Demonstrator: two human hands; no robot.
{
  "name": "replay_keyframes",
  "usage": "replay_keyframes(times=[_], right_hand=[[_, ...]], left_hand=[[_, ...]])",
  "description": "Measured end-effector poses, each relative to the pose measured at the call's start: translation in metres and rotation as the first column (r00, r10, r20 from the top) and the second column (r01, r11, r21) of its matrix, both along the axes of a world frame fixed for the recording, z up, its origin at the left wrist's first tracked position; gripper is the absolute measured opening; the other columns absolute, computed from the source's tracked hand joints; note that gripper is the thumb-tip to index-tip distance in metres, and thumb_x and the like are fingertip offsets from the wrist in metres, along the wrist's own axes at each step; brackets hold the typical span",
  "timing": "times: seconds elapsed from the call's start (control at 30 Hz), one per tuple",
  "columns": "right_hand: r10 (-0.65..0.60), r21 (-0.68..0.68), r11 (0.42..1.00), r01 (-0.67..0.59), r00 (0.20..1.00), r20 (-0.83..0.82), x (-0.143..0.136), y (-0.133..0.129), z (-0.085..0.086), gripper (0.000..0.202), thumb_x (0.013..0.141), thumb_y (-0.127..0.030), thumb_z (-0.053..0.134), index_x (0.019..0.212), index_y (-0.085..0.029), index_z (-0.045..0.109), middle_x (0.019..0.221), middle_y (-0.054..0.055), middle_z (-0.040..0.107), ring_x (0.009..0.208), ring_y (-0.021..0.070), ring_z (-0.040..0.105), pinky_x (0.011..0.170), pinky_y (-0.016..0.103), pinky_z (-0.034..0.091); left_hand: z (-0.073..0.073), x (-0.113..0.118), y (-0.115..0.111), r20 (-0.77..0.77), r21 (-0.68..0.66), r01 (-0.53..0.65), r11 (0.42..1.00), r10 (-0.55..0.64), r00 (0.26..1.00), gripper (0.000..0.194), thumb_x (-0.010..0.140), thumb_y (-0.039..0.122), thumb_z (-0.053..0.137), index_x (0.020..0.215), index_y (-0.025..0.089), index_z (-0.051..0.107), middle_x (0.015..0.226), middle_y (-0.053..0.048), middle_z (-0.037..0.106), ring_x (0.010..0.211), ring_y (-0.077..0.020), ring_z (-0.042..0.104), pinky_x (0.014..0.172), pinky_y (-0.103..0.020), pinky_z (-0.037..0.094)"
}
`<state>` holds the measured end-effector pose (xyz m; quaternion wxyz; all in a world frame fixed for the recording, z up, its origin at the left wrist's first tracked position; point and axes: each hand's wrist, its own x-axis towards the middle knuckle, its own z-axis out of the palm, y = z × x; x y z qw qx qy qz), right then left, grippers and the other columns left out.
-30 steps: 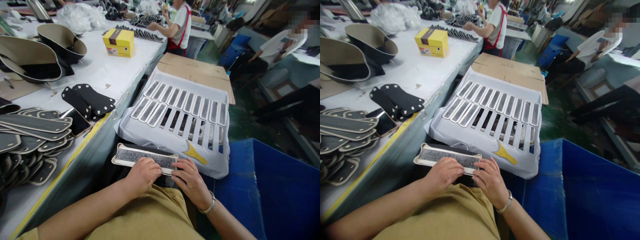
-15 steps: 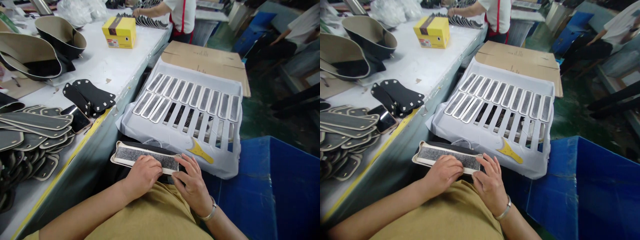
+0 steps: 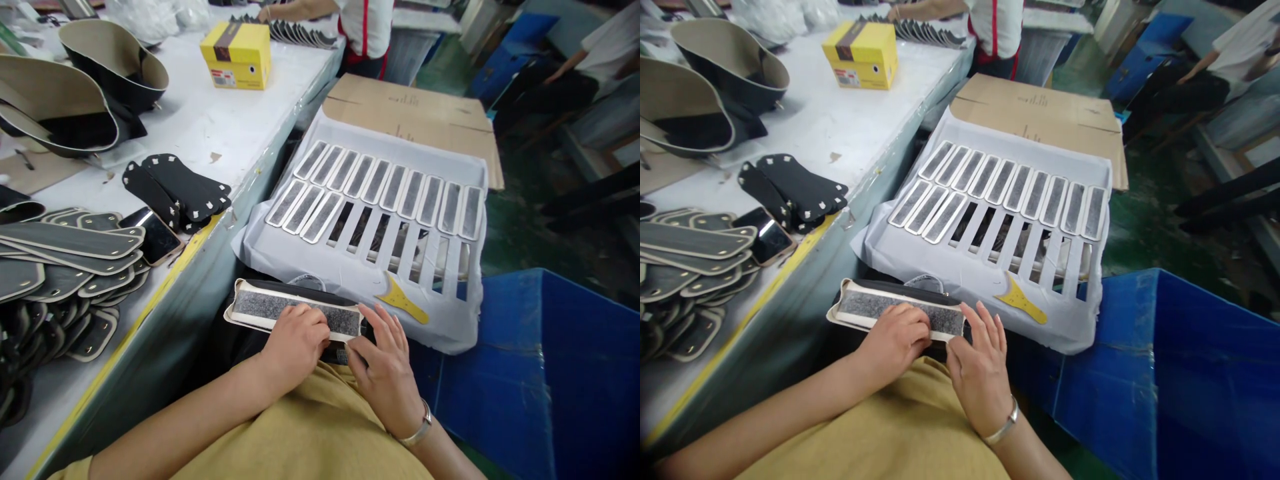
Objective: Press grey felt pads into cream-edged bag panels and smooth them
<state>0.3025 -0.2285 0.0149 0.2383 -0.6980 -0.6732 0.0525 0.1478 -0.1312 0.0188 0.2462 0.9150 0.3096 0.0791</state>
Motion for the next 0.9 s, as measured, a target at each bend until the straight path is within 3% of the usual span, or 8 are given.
replay_keyframes(times=[0.27, 0.37, 0.67, 0.77, 0.83, 0.9], right_hand=[[-0.002, -0.166, 0.986, -0.003, 0.999, -0.035, 0.008, 0.009, 0.001, 0.004, 0.076, -0.019, 0.059, 0.072, -0.019, 0.058, 0.137, 0.012, 0.039, 0.130, 0.0332, 0.026, 0.098, 0.058, 0.032], [0.022, -0.215, 0.976, -0.043, 0.995, -0.098, 0.011, 0.014, 0.001, 0.008, 0.074, -0.021, 0.063, 0.069, -0.019, 0.058, 0.137, 0.012, 0.039, 0.130, 0.0324, 0.028, 0.098, 0.057, 0.031], [-0.035, -0.229, 0.973, -0.017, 0.974, -0.222, 0.006, 0.012, -0.009, 0.006, 0.072, -0.017, 0.060, 0.070, -0.017, 0.054, 0.132, 0.015, 0.040, 0.129, 0.0294, 0.030, 0.100, 0.051, 0.032], [-0.109, -0.134, 0.987, 0.090, 0.983, -0.145, -0.001, 0.005, -0.007, 0.017, 0.071, -0.020, 0.063, 0.086, -0.017, 0.055, 0.129, 0.016, 0.042, 0.128, 0.0320, 0.031, 0.097, 0.052, 0.035], [-0.144, 0.044, 0.988, 0.145, 0.989, -0.029, -0.007, -0.005, -0.002, 0.025, 0.074, -0.022, 0.063, 0.098, -0.019, 0.057, 0.127, 0.014, 0.045, 0.123, 0.0317, 0.036, 0.098, 0.053, 0.033], [-0.128, 0.199, 0.974, 0.108, 0.988, 0.090, -0.015, -0.018, 0.002, 0.022, 0.079, -0.019, 0.059, 0.100, -0.024, 0.061, 0.113, 0.008, 0.056, 0.110, 0.0264, 0.047, 0.099, 0.048, 0.031]], left_hand=[[0.007, 0.009, 0.011, -0.105, -0.057, -0.005, 0.998, -0.001, 0.994, 0.007, 0.070, 0.017, 0.063, 0.064, 0.020, 0.062, 0.076, -0.001, 0.061, 0.077, -0.0196, 0.053, 0.066, -0.032, 0.038], [0.007, 0.009, 0.012, -0.129, -0.049, -0.002, 0.999, -0.005, 0.992, 0.006, 0.068, 0.017, 0.063, 0.064, 0.021, 0.064, 0.076, -0.001, 0.061, 0.075, -0.0198, 0.053, 0.065, -0.032, 0.038], [0.008, 0.011, 0.003, -0.160, 0.008, -0.016, 1.000, 0.017, 0.987, 0.007, 0.072, 0.022, 0.060, 0.066, 0.021, 0.063, 0.080, -0.003, 0.060, 0.080, -0.0226, 0.054, 0.067, -0.035, 0.041], [0.011, 0.011, 0.002, -0.165, 0.024, -0.019, 1.000, 0.023, 0.986, 0.006, 0.072, 0.023, 0.061, 0.066, 0.021, 0.062, 0.080, -0.004, 0.060, 0.081, -0.0236, 0.055, 0.067, -0.036, 0.042], [0.013, 0.010, 0.003, -0.170, 0.019, -0.016, 1.000, 0.019, 0.985, 0.006, 0.071, 0.024, 0.062, 0.066, 0.021, 0.062, 0.080, -0.004, 0.061, 0.080, -0.0241, 0.055, 0.067, -0.036, 0.043], [0.014, 0.009, 0.004, -0.170, 0.015, -0.011, 1.000, 0.013, 0.985, 0.007, 0.070, 0.025, 0.064, 0.066, 0.021, 0.062, 0.079, -0.004, 0.061, 0.081, -0.0243, 0.056, 0.067, -0.036, 0.043]])
